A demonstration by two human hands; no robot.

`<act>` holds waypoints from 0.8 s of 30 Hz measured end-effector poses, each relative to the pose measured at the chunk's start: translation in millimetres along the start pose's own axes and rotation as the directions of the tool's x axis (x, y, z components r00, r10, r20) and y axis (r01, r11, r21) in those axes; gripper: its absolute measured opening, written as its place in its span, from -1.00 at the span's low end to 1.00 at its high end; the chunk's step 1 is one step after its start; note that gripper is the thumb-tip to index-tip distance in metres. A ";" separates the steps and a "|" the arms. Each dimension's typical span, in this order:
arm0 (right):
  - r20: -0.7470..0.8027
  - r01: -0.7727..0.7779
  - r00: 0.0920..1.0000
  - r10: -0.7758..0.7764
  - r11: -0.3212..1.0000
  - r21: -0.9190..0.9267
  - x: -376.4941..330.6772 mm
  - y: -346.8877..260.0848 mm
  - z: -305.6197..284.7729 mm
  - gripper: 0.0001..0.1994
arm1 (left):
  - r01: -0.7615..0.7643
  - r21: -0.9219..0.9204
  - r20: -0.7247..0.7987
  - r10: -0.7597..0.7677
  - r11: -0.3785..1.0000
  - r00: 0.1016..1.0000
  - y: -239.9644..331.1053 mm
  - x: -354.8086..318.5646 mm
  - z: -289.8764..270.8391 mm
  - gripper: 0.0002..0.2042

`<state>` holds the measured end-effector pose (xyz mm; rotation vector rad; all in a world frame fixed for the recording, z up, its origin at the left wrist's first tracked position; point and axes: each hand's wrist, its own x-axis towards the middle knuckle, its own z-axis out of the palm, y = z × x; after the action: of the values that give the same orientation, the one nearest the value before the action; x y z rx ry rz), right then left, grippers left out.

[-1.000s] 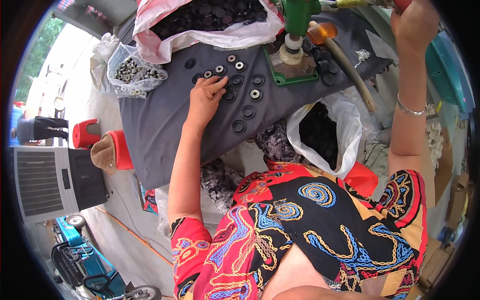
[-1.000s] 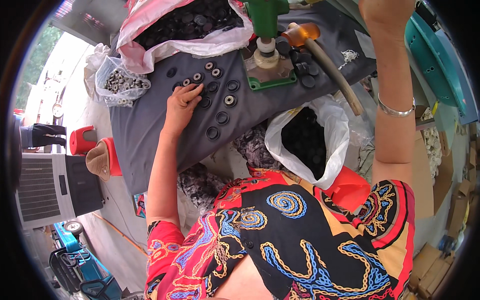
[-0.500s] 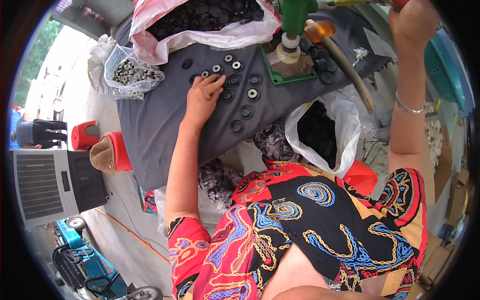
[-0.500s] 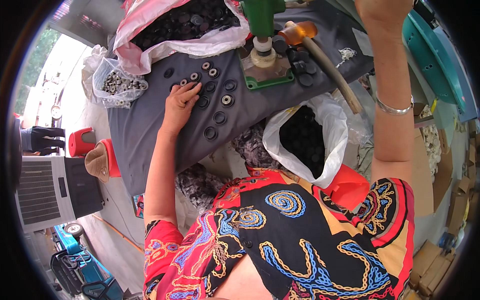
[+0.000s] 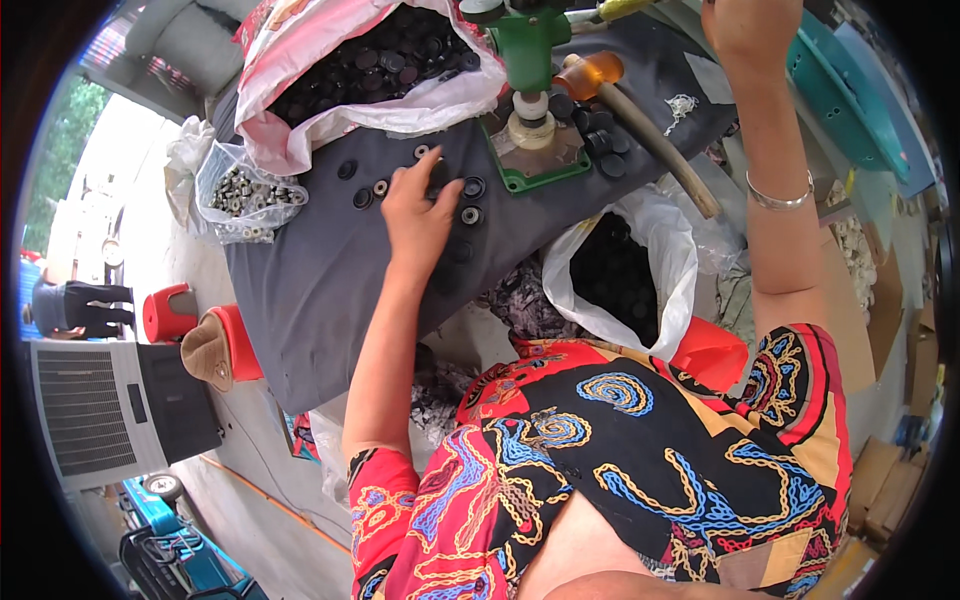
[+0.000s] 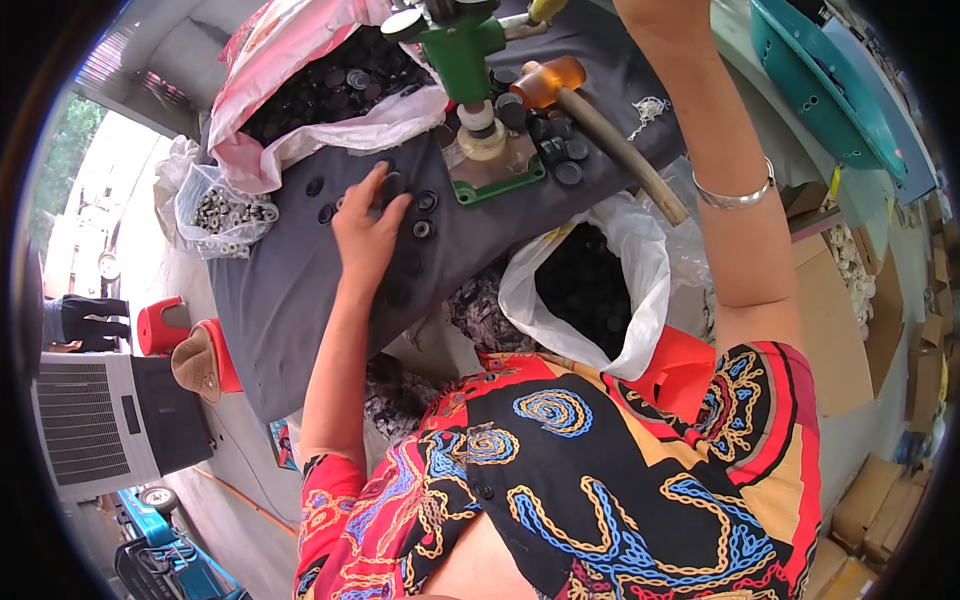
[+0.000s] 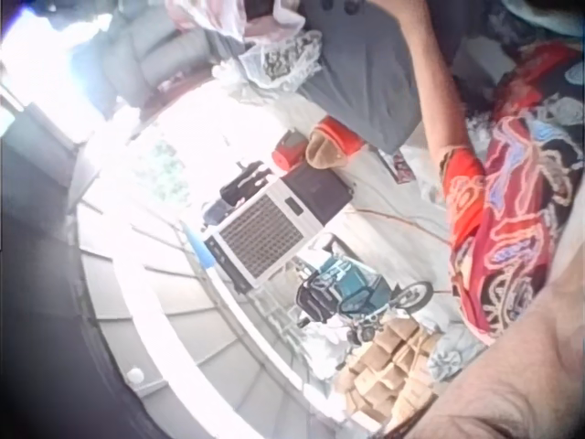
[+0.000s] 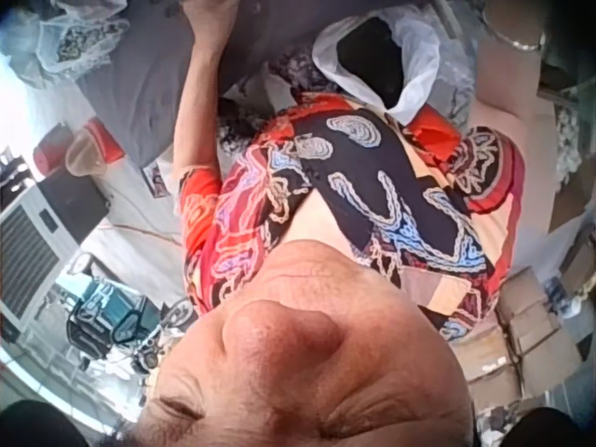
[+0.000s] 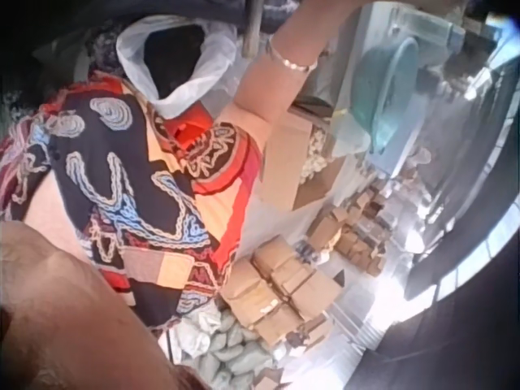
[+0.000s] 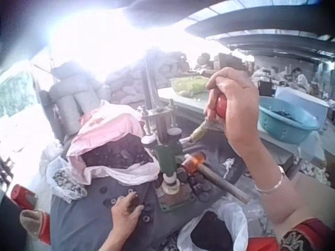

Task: The person uses a manual press machine to assemble small metal inserts into black rubber washers. They repeatedly pick up a washer and an insert, place them in the press, and operate the lever to secure the parts. The person also arranges the finished components on a gray mat and organizes the metal inserts.

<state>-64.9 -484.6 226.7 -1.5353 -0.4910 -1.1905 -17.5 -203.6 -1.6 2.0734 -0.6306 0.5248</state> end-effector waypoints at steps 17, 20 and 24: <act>0.014 -0.068 0.998 0.067 0.991 0.116 -7.3 5.6 1.0 -0.77 | 0.054 -0.049 0.009 -0.054 0.997 0.999 38.6 46.6 92.6 -0.31; 0.143 0.027 0.989 -0.046 0.991 0.131 -25.6 8.8 -21.8 -0.86 | 0.059 -0.076 -0.011 -0.060 0.995 0.998 37.6 46.7 97.6 -0.31; 0.194 0.110 0.971 -0.139 0.982 0.155 -72.8 19.0 -40.0 -0.87 | 0.076 -0.099 -0.018 -0.078 0.992 0.997 41.5 46.2 97.3 -0.31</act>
<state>-96.7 -507.2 151.0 -1.5274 -0.8034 -1.0719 5.9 -316.7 0.1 1.9885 -0.5511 0.4624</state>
